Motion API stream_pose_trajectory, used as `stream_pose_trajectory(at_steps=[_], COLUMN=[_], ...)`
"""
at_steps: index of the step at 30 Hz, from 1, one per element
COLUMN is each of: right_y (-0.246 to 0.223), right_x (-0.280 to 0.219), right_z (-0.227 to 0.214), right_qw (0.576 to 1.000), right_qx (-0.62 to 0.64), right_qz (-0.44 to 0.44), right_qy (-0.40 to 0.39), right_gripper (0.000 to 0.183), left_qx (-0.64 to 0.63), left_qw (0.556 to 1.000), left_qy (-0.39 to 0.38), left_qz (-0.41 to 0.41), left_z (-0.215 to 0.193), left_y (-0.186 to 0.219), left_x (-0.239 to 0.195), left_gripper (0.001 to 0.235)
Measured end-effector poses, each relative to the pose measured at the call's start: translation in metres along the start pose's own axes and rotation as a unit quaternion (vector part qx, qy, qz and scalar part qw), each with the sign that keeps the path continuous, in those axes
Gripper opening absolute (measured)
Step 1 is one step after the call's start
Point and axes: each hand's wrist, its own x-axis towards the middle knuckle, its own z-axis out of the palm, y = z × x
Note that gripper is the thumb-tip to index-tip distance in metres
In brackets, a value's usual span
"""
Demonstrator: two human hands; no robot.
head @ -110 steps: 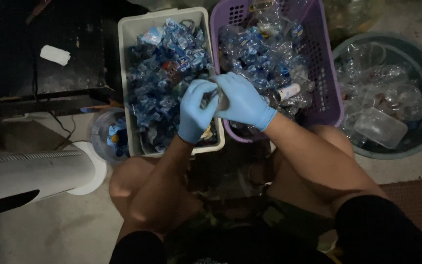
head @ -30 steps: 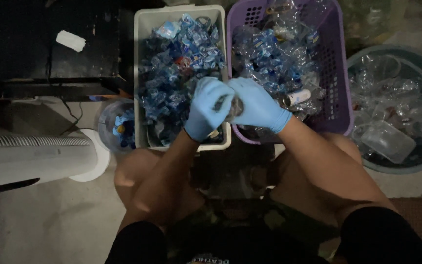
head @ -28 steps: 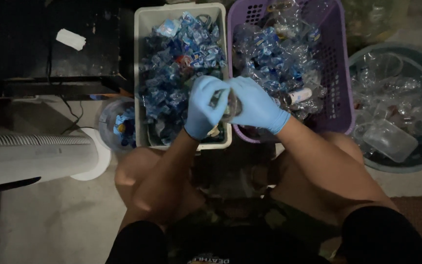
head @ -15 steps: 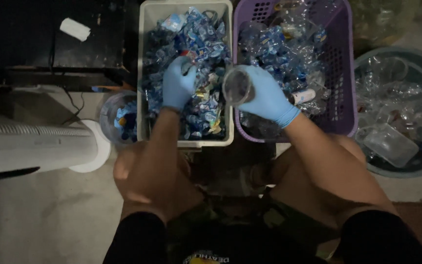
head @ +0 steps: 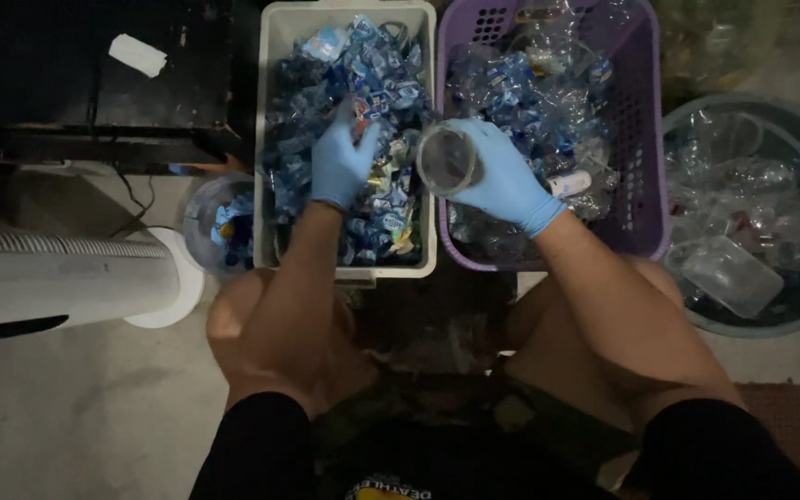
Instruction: The person sits on the floor and uses scissors to cut plastic water bottles. They pick up bottles from a white bin, cut off the tops and bottoms, and place the cut pieces into a purple basket. The person repeats this process for multiple bottles throughout the video.
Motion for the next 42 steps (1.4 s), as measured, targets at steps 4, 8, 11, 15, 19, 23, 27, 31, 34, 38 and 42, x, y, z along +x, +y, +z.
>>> stream_pose_trajectory(at_steps=[4, 8, 11, 15, 19, 23, 27, 31, 34, 38, 42], right_y=[0.018, 0.015, 0.018, 0.042, 0.047, 0.036, 0.013, 0.014, 0.019, 0.024, 0.041], right_x=[0.004, 0.006, 0.011, -0.007, -0.007, -0.012, -0.017, -0.03, -0.036, -0.05, -0.1], right_z=[0.016, 0.026, 0.036, 0.054, 0.059, 0.058, 0.048, 0.023, -0.012, -0.082, -0.144], right_qw=[0.998, 0.99, 0.982, 0.982, 0.991, 0.987, 0.988, 0.988, 0.971, 0.936, 0.884], right_qx=[-0.06, -0.122, -0.157, -0.161, -0.077, -0.125, -0.129, -0.077, -0.08, -0.087, -0.001], right_qz=[-0.008, 0.071, 0.09, 0.073, 0.092, 0.086, 0.08, 0.136, 0.214, 0.284, 0.352], right_qy=[0.014, 0.007, -0.045, -0.069, -0.053, -0.056, -0.029, 0.005, 0.072, 0.189, 0.309], right_gripper=[0.08, 0.054, 0.053, 0.079, 0.073, 0.068, 0.063, 0.081, 0.088, 0.081, 0.097], left_qx=[-0.252, -0.259, -0.187, -0.238, -0.185, -0.161, -0.21, -0.241, -0.219, 0.02, 0.199], left_qw=[0.932, 0.929, 0.917, 0.914, 0.94, 0.957, 0.963, 0.939, 0.938, 0.943, 0.919], left_qy=[0.005, -0.235, -0.014, 0.021, 0.01, 0.008, -0.028, -0.119, -0.044, 0.018, 0.084], left_qz=[0.261, 0.123, 0.353, 0.327, 0.286, 0.242, 0.167, 0.216, 0.266, 0.331, 0.331], left_z=[-0.012, -0.051, 0.003, -0.025, -0.04, -0.044, -0.042, -0.041, 0.007, 0.047, 0.091], left_y=[0.055, 0.112, 0.06, 0.065, 0.067, 0.065, 0.053, 0.045, 0.03, 0.065, 0.061], left_x=[-0.034, -0.071, -0.049, -0.051, -0.049, -0.051, -0.05, -0.054, -0.062, -0.105, -0.138], left_gripper=[0.066, 0.124, 0.092, 0.054, 0.041, 0.035, 0.039, 0.057, 0.052, 0.061, 0.094])
